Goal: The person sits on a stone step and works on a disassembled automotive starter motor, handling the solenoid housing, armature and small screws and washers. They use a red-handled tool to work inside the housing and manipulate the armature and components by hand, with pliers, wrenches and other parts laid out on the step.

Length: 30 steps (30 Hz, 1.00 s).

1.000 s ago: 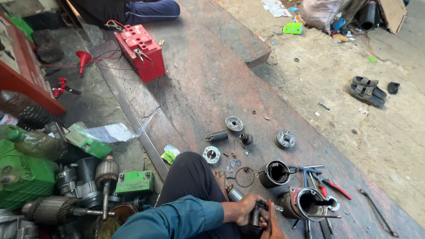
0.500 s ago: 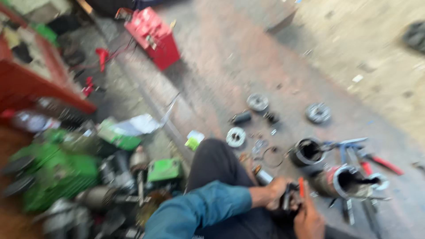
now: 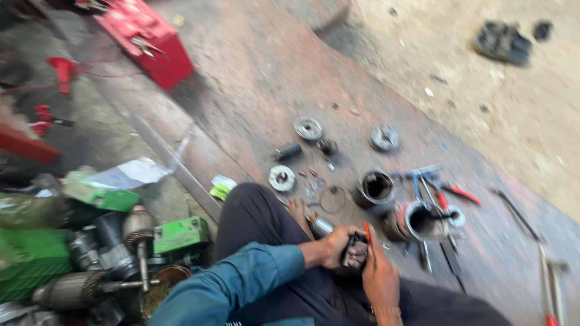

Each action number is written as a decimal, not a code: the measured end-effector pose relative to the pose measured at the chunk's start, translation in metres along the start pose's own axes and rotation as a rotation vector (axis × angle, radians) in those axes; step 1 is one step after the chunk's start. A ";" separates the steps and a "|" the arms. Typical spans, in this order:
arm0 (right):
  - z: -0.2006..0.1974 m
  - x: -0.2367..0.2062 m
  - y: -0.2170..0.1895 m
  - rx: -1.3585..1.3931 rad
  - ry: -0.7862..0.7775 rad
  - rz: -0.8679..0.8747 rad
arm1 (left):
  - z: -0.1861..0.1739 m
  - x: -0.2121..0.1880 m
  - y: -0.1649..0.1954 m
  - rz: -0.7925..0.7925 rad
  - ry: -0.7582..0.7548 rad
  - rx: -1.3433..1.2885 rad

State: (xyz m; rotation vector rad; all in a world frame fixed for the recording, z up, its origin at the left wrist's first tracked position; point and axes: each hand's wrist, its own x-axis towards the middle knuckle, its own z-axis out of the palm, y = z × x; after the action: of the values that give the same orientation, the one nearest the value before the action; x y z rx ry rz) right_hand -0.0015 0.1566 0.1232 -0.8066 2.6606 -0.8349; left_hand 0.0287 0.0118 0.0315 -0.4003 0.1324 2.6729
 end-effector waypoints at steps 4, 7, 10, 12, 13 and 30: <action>-0.014 -0.004 -0.025 0.180 -0.003 0.025 | 0.029 -0.021 0.008 -0.172 0.186 -0.034; -0.020 -0.011 -0.032 0.350 0.101 -0.277 | 0.044 -0.040 0.014 0.091 0.242 0.056; -0.025 -0.012 -0.035 0.264 0.162 -0.342 | 0.058 -0.056 0.016 0.115 -0.074 -0.029; -0.027 -0.014 -0.040 0.266 0.126 -0.209 | 0.068 -0.065 0.019 0.122 -0.051 0.050; -0.028 -0.015 -0.042 0.270 0.125 -0.192 | 0.073 -0.068 0.022 0.141 -0.044 0.100; -0.036 -0.017 -0.057 0.345 0.085 -0.174 | 0.089 -0.070 0.021 0.209 0.054 0.267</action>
State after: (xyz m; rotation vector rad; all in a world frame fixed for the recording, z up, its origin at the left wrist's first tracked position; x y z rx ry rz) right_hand 0.0238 0.1432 0.1868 -0.9355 2.4361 -1.3533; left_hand 0.0575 -0.0218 0.1381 -0.3905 0.5696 2.7960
